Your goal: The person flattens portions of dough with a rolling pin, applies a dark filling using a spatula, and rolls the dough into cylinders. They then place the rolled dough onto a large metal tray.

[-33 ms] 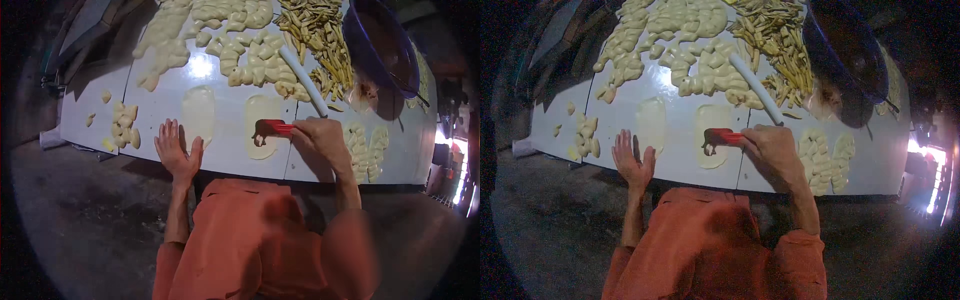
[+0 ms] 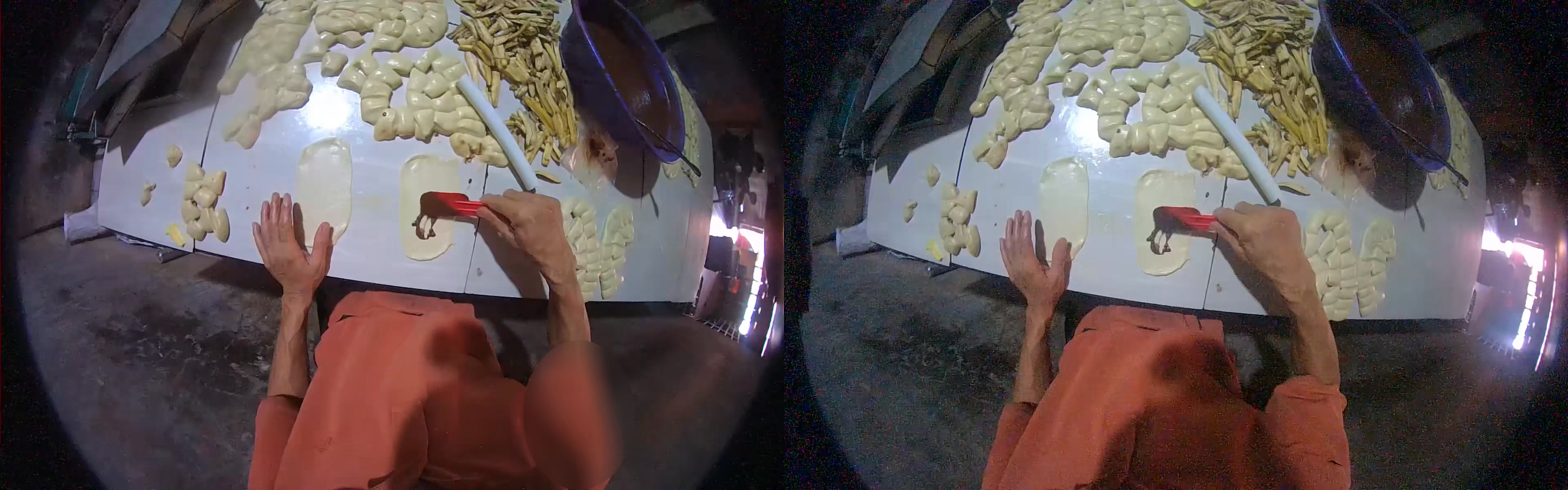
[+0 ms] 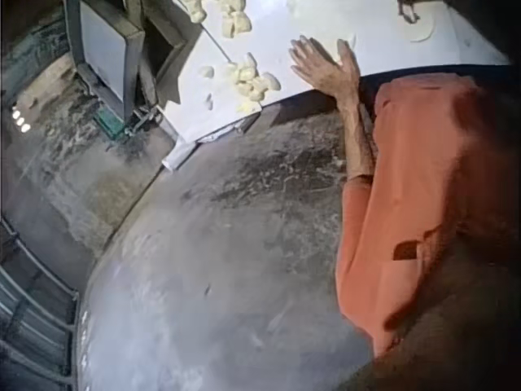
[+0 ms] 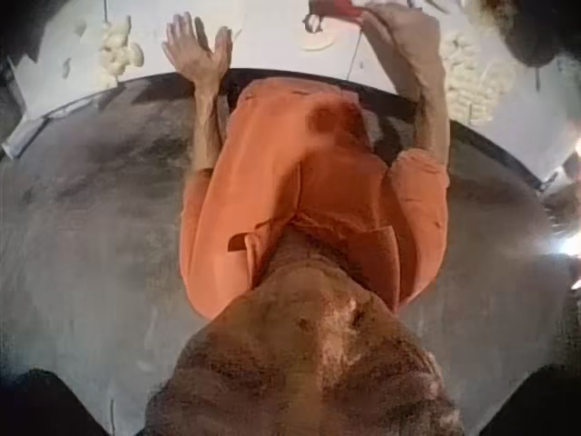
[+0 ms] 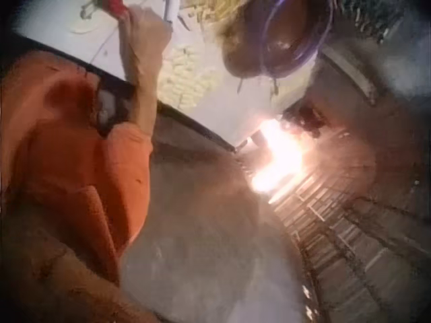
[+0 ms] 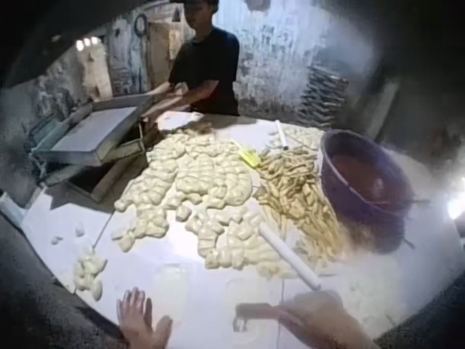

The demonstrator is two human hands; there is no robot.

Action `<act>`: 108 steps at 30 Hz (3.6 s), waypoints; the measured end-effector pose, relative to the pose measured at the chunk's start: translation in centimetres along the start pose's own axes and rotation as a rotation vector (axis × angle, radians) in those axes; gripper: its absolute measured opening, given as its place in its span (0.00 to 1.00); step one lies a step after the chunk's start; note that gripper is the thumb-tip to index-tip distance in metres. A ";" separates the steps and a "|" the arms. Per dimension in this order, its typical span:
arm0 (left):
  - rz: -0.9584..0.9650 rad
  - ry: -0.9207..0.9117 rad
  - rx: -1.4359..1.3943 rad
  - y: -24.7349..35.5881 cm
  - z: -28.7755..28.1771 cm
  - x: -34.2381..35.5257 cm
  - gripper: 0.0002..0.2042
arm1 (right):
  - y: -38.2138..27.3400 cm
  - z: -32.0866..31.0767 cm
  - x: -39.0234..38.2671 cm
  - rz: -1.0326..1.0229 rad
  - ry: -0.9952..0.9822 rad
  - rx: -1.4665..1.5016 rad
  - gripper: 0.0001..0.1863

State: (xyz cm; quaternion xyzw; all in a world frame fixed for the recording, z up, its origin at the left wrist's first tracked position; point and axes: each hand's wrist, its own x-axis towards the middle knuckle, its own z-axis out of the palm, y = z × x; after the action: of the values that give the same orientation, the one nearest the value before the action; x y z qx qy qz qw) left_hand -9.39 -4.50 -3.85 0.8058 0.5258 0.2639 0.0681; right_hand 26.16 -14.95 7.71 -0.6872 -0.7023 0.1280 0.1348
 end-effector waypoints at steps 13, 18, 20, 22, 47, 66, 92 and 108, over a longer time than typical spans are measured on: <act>0.017 0.018 -0.002 -0.5 0.6 -0.2 0.35 | -1.0 1.5 -2.5 0.077 0.065 -0.112 0.08; -0.005 0.007 0.005 -0.3 0.6 -0.2 0.35 | -1.8 1.3 -2.6 0.209 0.129 -0.006 0.08; 0.011 0.026 0.004 -0.2 0.6 0.1 0.34 | -2.4 1.0 -3.1 0.255 0.097 0.033 0.10; 0.018 0.023 -0.007 -0.2 0.4 0.1 0.34 | -1.6 1.5 -3.8 0.300 0.126 0.103 0.12; 0.280 -0.470 0.013 -1.8 -1.8 -1.0 0.42 | -15.1 6.3 4.2 0.444 -0.032 0.277 0.13; 0.259 -0.282 0.194 -2.9 -1.7 -3.2 0.39 | 2.0 -4.2 1.5 0.726 0.334 1.190 0.18; 0.040 -0.143 0.339 0.1 1.5 -6.0 0.29 | 33.5 -20.0 0.4 0.637 -0.073 0.544 0.22; 0.069 -0.040 0.079 0.7 2.1 -5.4 0.38 | 8.4 -11.8 6.4 0.228 -0.274 0.621 0.14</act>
State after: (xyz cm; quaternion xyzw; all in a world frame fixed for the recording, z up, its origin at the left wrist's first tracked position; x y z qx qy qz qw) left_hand -9.39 -9.25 -7.31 0.8307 0.5061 0.2288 0.0375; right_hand 38.13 -8.42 15.71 -0.6639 -0.5603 0.4405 0.2266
